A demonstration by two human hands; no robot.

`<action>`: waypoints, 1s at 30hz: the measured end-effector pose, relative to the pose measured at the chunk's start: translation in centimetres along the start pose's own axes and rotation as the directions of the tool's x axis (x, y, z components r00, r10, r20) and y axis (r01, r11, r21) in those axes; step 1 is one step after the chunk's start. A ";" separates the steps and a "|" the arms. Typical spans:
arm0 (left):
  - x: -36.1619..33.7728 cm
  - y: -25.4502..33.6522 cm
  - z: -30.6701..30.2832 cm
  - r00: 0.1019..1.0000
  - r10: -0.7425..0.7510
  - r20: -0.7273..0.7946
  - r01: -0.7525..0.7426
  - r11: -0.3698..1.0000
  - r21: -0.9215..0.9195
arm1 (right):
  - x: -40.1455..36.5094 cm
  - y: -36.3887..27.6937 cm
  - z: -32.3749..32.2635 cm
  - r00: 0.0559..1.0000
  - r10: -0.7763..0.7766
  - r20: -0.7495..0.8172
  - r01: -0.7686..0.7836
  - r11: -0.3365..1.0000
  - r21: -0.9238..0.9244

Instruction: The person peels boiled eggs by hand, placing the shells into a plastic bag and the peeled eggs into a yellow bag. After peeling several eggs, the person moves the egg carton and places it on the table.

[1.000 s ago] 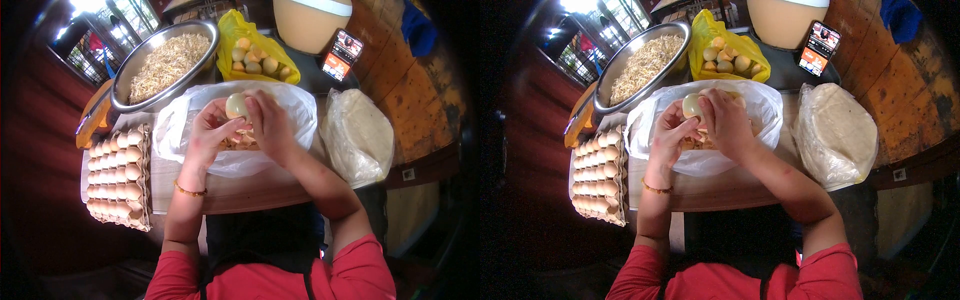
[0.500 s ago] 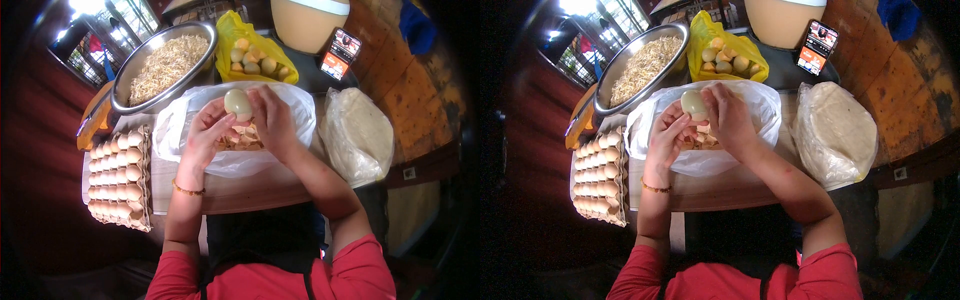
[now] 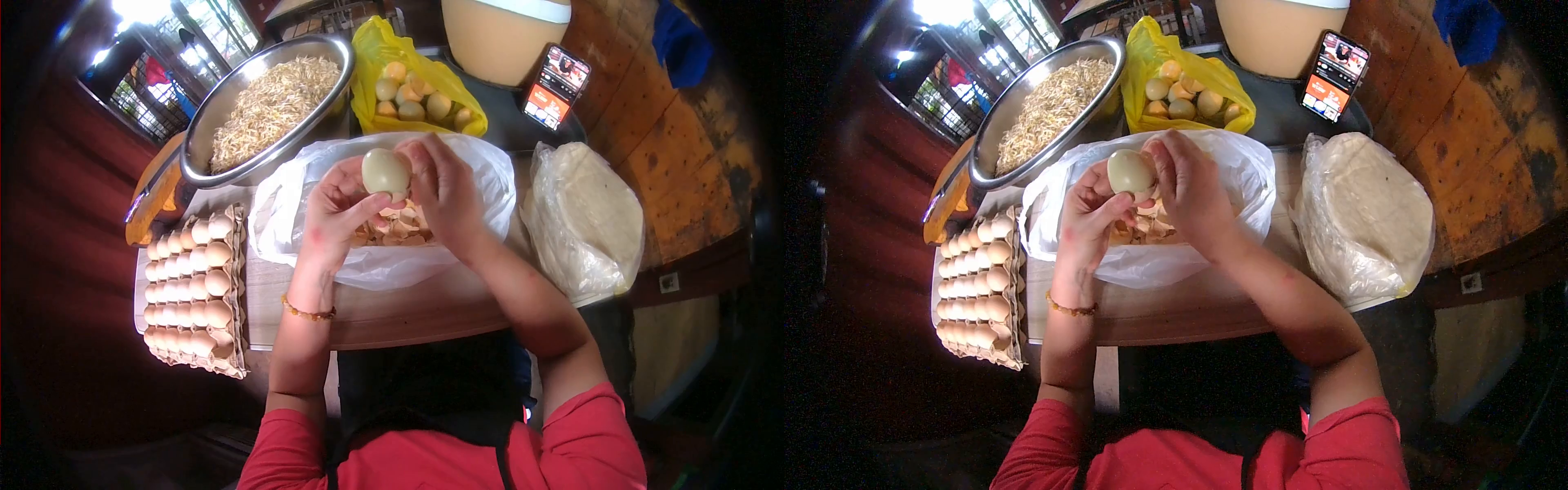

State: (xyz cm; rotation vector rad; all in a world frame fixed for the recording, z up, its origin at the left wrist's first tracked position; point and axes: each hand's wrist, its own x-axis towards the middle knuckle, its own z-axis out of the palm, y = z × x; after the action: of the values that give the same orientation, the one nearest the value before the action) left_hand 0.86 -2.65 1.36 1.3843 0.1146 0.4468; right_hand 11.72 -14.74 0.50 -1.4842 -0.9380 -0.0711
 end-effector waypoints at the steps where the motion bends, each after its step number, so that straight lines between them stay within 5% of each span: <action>1: -0.1 0.1 0.1 1.000 -0.015 0.023 0.016 0.999 -0.028 | 0.1 0.1 -0.2 0.998 0.070 -0.002 -0.070 0.997 0.014; 5: -0.1 -0.1 0.4 0.997 -0.062 0.047 0.068 0.986 -0.150 | 0.3 0.0 -0.4 0.994 0.105 -0.012 -0.105 0.993 0.049; 12: -0.2 -0.4 -1.0 0.999 -0.049 0.022 0.049 0.998 -0.043 | 0.5 0.8 -0.3 0.998 -0.038 -0.057 0.034 0.997 -0.073; 15: -0.3 -0.2 -1.2 0.998 0.015 0.064 0.000 0.974 -0.225 | 0.7 1.6 -0.7 0.999 -0.044 0.024 0.048 0.985 -0.167; 17: -0.3 0.2 -0.9 0.998 0.063 -0.021 -0.065 0.988 -0.141 | 0.8 1.8 -0.8 0.994 -0.039 0.106 0.063 0.973 -0.224; 18: -0.1 -0.1 -0.5 0.998 0.063 -0.022 -0.066 0.988 -0.141 | 0.9 1.8 -0.7 0.982 -0.159 0.102 0.179 0.956 -0.234; 20: 0.4 -1.2 0.1 0.950 0.282 -0.136 -0.252 0.947 0.201 | 0.7 1.3 -0.3 0.955 -0.277 0.104 0.295 0.926 -0.238; 21: 0.4 -1.3 -0.5 0.954 0.258 -0.154 -0.168 0.883 0.439 | 0.3 0.1 -0.1 0.973 -0.213 0.086 0.226 0.958 -0.178; 26: 0.3 -2.3 0.0 0.953 0.282 -0.109 -0.213 0.883 0.418 | -0.4 0.0 0.7 0.987 -0.081 0.140 0.092 0.993 -0.076; 28: 0.4 -2.0 0.5 0.960 0.266 -0.089 -0.253 0.957 0.139 | -0.1 0.6 1.2 0.974 -0.223 0.027 0.223 0.975 -0.013; 29: 0.3 -1.6 0.6 0.959 0.267 -0.091 -0.253 0.957 0.142 | -0.3 0.7 1.0 0.974 -0.224 0.028 0.224 0.974 -0.011; 30: 0.1 -1.1 0.6 0.978 0.195 -0.081 -0.189 0.979 0.074 | -0.3 0.1 0.6 0.995 -0.060 0.083 0.051 0.993 0.107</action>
State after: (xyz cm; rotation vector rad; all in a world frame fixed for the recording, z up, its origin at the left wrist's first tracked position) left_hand 1.42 -3.28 0.42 1.4472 0.0679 0.6703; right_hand 11.33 -14.40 0.10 -1.3727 -1.0375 0.0017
